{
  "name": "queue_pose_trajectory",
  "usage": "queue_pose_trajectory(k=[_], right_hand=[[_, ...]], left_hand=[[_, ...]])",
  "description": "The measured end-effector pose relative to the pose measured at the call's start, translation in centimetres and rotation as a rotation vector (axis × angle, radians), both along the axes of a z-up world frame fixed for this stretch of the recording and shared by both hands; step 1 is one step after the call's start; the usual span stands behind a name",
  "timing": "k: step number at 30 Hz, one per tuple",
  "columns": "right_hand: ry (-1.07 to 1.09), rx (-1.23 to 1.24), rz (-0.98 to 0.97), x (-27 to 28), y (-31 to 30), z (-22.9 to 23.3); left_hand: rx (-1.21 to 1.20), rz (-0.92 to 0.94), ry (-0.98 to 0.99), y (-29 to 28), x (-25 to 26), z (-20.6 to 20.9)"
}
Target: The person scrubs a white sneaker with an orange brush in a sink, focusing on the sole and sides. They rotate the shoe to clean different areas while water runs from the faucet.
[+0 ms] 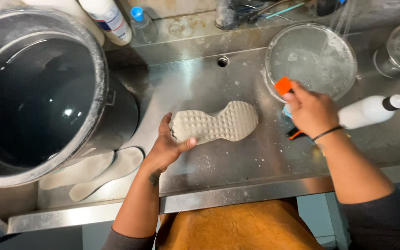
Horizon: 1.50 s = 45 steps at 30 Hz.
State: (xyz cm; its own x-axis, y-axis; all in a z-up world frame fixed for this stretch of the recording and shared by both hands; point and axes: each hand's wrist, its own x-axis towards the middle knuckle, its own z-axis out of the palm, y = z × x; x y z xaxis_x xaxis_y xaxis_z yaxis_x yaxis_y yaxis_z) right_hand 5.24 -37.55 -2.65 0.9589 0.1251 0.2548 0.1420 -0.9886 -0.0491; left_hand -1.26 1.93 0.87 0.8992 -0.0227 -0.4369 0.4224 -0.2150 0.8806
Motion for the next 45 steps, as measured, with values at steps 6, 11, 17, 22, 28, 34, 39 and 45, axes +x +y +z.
queue_pose_trajectory(k=[6, 11, 17, 22, 28, 34, 39, 45], right_hand=[[0.64, -0.085, -0.398, 5.1, -1.8, 5.4], [0.442, 0.208, -0.194, 3.7, 0.3, 7.0], [0.41, 0.656, 0.133, 2.0, 3.2, 7.6], [0.098, 0.493, 0.246, -0.5, 7.9, 12.1], [-0.367, 0.241, 0.705, -1.1, 11.2, 14.2], [-0.443, 0.128, 0.71, 1.3, 8.4, 13.3], [-0.466, 0.223, 0.84, 2.0, 9.9, 12.9], [-0.476, 0.183, 0.95, -0.8, 12.7, 14.7]], left_hand=[[-0.288, 0.159, 0.296, -2.9, -0.1, 3.6], [0.03, 0.028, -0.241, -3.0, -0.8, 6.2], [0.369, -0.213, -0.895, -4.1, -0.2, 7.9], [0.469, -0.23, -0.927, -6.1, 0.5, 6.7], [0.258, -0.079, -1.09, -8.1, 1.0, 4.3], [0.182, -0.011, -1.061, -8.6, 0.8, 3.5], [0.116, -0.029, -1.081, -8.5, 0.5, 2.9], [0.113, -0.033, -1.116, -8.7, 0.2, 3.3]])
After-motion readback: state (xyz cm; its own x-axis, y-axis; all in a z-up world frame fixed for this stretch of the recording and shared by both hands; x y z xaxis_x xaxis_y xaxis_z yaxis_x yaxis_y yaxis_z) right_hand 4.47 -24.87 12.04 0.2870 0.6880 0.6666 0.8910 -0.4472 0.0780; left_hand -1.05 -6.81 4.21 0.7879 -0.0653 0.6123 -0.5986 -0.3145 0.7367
